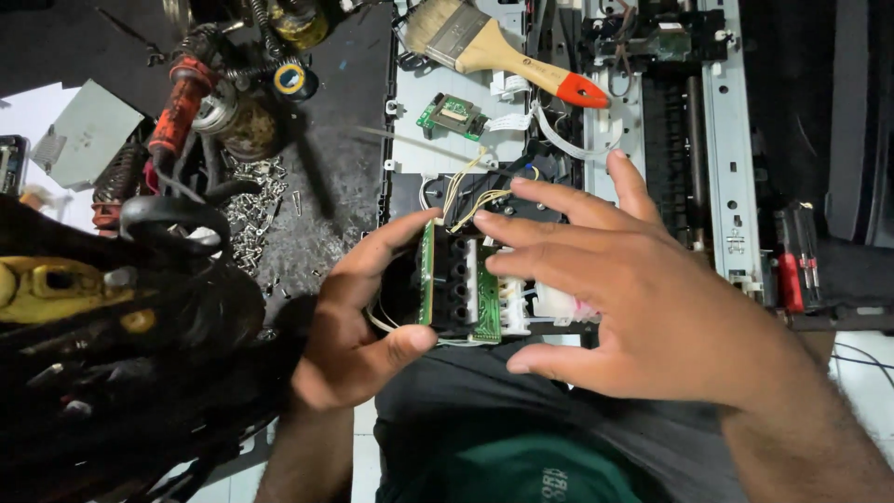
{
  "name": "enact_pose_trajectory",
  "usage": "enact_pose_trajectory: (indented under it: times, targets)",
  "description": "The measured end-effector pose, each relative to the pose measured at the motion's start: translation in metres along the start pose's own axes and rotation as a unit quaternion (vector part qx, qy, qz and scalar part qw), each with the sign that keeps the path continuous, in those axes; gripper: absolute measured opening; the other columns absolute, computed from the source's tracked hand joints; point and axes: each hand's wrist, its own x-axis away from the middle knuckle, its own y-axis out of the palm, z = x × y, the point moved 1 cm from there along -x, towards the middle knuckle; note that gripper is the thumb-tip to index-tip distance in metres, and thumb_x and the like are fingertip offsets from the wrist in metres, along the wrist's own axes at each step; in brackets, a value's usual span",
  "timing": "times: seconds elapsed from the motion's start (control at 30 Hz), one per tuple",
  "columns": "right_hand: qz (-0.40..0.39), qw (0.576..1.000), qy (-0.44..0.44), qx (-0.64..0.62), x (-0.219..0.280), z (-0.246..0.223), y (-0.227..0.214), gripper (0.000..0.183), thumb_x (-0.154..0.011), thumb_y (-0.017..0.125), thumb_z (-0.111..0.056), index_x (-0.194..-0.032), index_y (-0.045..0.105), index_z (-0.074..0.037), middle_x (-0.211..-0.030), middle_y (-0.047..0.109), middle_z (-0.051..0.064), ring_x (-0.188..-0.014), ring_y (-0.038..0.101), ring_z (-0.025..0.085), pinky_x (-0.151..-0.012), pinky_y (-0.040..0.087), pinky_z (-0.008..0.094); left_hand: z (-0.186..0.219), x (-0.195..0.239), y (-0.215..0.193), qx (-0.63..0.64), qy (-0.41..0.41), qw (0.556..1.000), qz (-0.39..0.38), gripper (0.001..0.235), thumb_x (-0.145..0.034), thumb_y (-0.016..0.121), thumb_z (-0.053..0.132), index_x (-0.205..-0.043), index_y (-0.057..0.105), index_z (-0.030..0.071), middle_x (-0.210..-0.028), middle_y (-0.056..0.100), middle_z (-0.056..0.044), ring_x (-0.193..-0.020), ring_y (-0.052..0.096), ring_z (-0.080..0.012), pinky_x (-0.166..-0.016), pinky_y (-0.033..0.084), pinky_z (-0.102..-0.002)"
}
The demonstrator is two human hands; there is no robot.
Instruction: The person assembles a small electronic component by hand, aligning a green circuit board with a white plastic housing and securing it with a screwdriver. The person then attaches a black plastic cover to the assembly.
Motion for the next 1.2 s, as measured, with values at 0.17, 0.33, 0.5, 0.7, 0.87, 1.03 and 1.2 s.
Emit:
enact_pose_trajectory:
  times: [0.17,0.33,0.5,0.7,0.87,1.03,1.2]
  targets:
    - [-0.013,0.999,-0.012,0.033,0.0,0.002,0.001,0.055,-0.071,0.089,-0.047,-0.113,0.075,-0.014,-0.149,0.058,0.005,-0.146,0.041,0.038,-0.114,0.004,0.082,0.001,-0.002,0.001,-0.026,0.002,1.0,-0.009,0.082,-0.092,0.057,0.056,-0.148,0.044,-0.002,-0.149,0.057,-0.02,-0.14,0.057,-0.031,-0.12,0.044,-0.042]
    - [0.005,0.996,-0.027,0.089,0.0,-0.006,0.006,0.047,-0.073,0.088,-0.048,-0.103,0.073,-0.015,-0.141,0.063,0.003,-0.141,0.045,0.039,-0.108,0.01,0.089,0.0,-0.003,0.003,-0.037,-0.001,0.999,-0.007,0.083,-0.09,0.059,0.057,-0.148,0.046,-0.002,-0.148,0.058,-0.019,-0.139,0.058,-0.03,-0.119,0.043,-0.041]
    - [0.043,0.967,-0.009,0.253,0.003,-0.024,0.01,0.046,-0.074,0.083,-0.053,-0.102,0.071,-0.019,-0.141,0.063,0.005,-0.139,0.05,0.036,-0.099,0.026,0.087,0.006,-0.005,0.006,-0.038,0.003,0.999,0.003,0.08,-0.09,0.058,0.057,-0.145,0.049,0.0,-0.141,0.062,-0.016,-0.132,0.063,-0.0271,-0.115,0.047,-0.038]
    - [0.046,0.98,0.004,0.192,0.007,-0.023,0.008,0.052,-0.072,0.085,-0.06,-0.1,0.073,-0.018,-0.148,0.056,0.013,-0.141,0.046,0.04,-0.1,0.021,0.089,0.001,0.003,0.008,-0.055,0.03,0.998,0.017,0.079,-0.089,0.064,0.052,-0.146,0.048,-0.001,-0.146,0.058,-0.018,-0.137,0.059,-0.029,-0.12,0.044,-0.04]
    - [0.058,0.994,0.003,0.095,0.011,-0.017,0.007,0.035,-0.076,0.086,-0.043,-0.097,0.076,-0.017,-0.143,0.059,0.008,-0.14,0.047,0.037,-0.109,0.01,0.085,-0.005,0.009,0.008,-0.101,0.08,0.992,0.014,0.078,-0.09,0.065,0.05,-0.146,0.047,-0.002,-0.149,0.057,-0.02,-0.141,0.059,-0.0331,-0.127,0.039,-0.049]
    - [0.059,0.997,0.008,0.045,0.013,-0.013,0.008,0.034,-0.071,0.091,-0.036,-0.094,0.077,-0.015,-0.132,0.069,0.004,-0.135,0.053,0.034,-0.112,0.01,0.084,-0.005,0.012,0.011,-0.148,0.074,0.986,0.002,0.084,-0.088,0.062,0.058,-0.145,0.049,0.0,-0.146,0.06,-0.016,-0.137,0.062,-0.029,-0.132,0.028,-0.061]
    - [0.057,0.998,-0.018,0.023,0.014,-0.009,0.006,0.046,-0.063,0.096,-0.031,-0.1,0.075,-0.014,-0.133,0.069,0.004,-0.133,0.055,0.033,-0.114,0.009,0.084,-0.006,0.013,0.01,-0.16,0.089,0.983,0.015,0.084,-0.087,0.062,0.059,-0.146,0.049,0.0,-0.145,0.06,-0.014,-0.137,0.063,-0.0274,-0.133,0.03,-0.062]
